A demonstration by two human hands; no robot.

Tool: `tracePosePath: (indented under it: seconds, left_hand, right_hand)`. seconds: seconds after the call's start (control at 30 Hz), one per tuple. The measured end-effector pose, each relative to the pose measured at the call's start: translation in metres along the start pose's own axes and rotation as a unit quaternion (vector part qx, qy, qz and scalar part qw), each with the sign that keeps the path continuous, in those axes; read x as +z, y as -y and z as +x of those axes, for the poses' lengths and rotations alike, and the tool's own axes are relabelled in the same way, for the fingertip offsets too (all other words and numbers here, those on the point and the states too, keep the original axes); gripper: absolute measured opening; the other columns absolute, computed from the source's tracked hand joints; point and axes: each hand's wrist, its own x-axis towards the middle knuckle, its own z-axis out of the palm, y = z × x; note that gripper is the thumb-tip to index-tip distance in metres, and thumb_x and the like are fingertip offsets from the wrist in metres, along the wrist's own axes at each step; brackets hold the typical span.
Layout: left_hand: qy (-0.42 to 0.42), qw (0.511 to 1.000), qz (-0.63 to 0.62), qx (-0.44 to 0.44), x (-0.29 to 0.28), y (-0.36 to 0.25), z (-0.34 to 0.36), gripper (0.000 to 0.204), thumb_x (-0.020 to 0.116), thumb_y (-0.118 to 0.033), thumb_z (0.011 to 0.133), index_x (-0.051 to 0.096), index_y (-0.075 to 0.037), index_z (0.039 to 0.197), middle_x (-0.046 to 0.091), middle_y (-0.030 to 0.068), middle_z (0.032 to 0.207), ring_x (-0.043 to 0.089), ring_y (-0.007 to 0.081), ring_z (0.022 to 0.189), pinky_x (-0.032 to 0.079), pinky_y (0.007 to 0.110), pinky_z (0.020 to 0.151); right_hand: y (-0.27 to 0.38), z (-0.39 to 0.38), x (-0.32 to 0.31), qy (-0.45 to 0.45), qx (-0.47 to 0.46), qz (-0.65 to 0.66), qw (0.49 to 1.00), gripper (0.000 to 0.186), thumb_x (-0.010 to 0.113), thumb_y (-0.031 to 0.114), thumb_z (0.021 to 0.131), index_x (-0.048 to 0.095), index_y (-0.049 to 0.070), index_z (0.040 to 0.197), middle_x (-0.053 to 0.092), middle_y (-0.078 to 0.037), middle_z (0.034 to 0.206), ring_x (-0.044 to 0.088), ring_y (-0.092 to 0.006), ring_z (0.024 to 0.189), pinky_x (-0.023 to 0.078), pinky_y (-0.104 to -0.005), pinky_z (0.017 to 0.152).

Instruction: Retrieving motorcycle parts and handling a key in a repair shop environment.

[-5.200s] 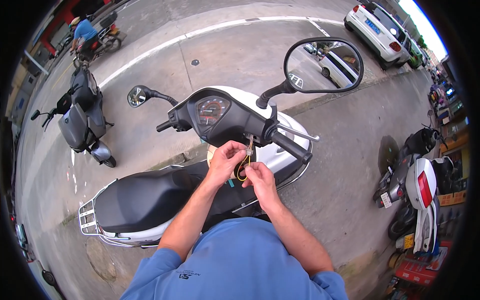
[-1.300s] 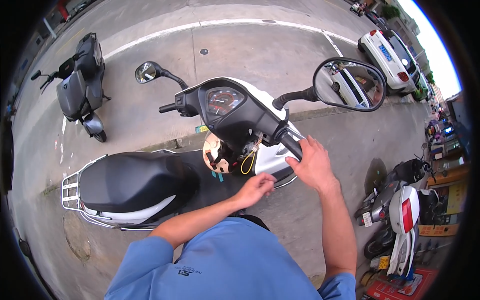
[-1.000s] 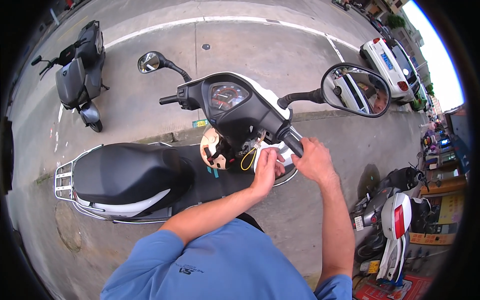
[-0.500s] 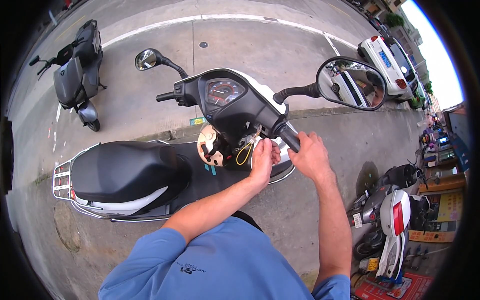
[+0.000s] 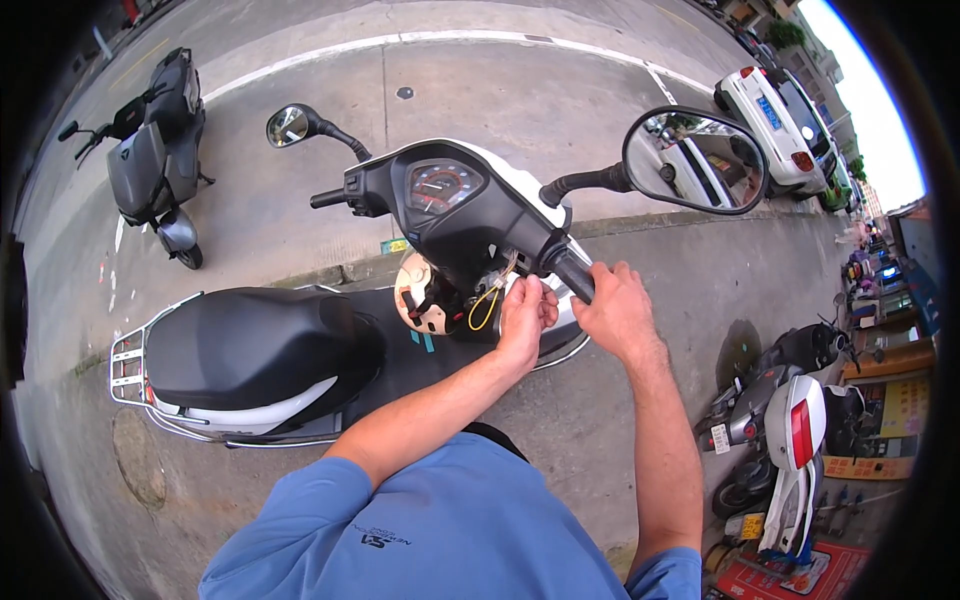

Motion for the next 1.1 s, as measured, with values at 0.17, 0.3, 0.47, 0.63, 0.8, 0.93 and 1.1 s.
tracePosePath:
  seconds: [0.17,0.3,0.47,0.63,0.8,0.93,1.1]
  left_hand:
    - [-0.01,1.0,0.019,-0.003,0.001,-0.001,-0.001,0.03,0.043,-0.036,0.101,0.048,-0.008,0.09,0.054,0.0016,0.076,0.049,0.0086,0.059,0.037,0.023,0.055]
    - [-0.006,1.0,0.027,-0.004,-0.001,-0.002,-0.002,0.031,0.041,-0.036,0.102,0.05,-0.007,0.093,0.054,0.0021,0.077,0.049,0.009,0.06,0.037,0.023,0.054]
    - [0.017,1.0,0.018,-0.005,-0.011,-0.002,-0.006,0.033,0.04,-0.036,0.102,0.052,-0.007,0.096,0.054,0.002,0.077,0.049,0.0091,0.061,0.038,0.023,0.055]
    - [0.063,0.995,0.06,-0.043,-0.022,0.004,-0.019,0.026,0.043,-0.03,0.101,0.053,-0.007,0.095,0.056,0.0011,0.078,0.05,0.0085,0.062,0.039,0.023,0.057]
    - [0.132,0.976,0.124,-0.123,-0.041,0.0,-0.038,0.024,0.045,-0.028,0.1,0.055,-0.007,0.094,0.057,-0.0003,0.077,0.051,0.0077,0.064,0.039,0.021,0.058]
    - [0.154,0.955,0.194,-0.164,-0.065,-0.01,-0.049,0.023,0.046,-0.027,0.1,0.057,-0.007,0.095,0.057,-0.001,0.076,0.052,0.0066,0.067,0.039,0.021,0.059]
    - [0.121,0.951,0.202,-0.2,-0.102,-0.023,-0.055,0.022,0.047,-0.027,0.1,0.058,-0.007,0.096,0.058,-0.0013,0.078,0.053,0.0064,0.068,0.041,0.02,0.061]
  right_hand:
    - [0.001,-0.001,0.0,-0.007,0.003,0.004,1.0,0.04,0.071,0.023,0.075,0.06,0.001,0.107,0.057,-0.023,0.104,0.055,-0.0396,0.101,0.047,-0.0468,0.087]
    - [-0.002,-0.002,0.003,-0.04,-0.018,0.016,0.999,0.035,0.072,0.02,0.074,0.06,0.0,0.1,0.058,-0.022,0.099,0.056,-0.0405,0.096,0.047,-0.0472,0.083]
    - [-0.002,-0.002,0.002,-0.024,-0.003,0.03,0.999,0.038,0.071,0.021,0.074,0.06,0.0,0.104,0.058,-0.023,0.103,0.056,-0.0394,0.1,0.047,-0.0472,0.086]
    - [-0.006,-0.001,0.006,-0.033,-0.009,0.033,0.999,0.036,0.071,0.021,0.074,0.061,0.001,0.102,0.058,-0.022,0.103,0.056,-0.0389,0.1,0.047,-0.0471,0.086]
    - [-0.004,-0.002,0.005,-0.032,-0.006,0.032,0.999,0.036,0.071,0.021,0.074,0.061,0.001,0.103,0.058,-0.021,0.104,0.056,-0.0381,0.099,0.047,-0.0467,0.086]
    - [-0.004,-0.002,0.005,-0.03,-0.007,0.037,0.999,0.037,0.071,0.021,0.074,0.061,0.002,0.104,0.058,-0.02,0.105,0.056,-0.0379,0.1,0.047,-0.0466,0.087]
    - [-0.003,0.0,0.006,-0.025,0.003,0.053,0.998,0.038,0.071,0.021,0.073,0.061,0.002,0.105,0.058,-0.018,0.105,0.056,-0.0369,0.1,0.047,-0.0461,0.087]
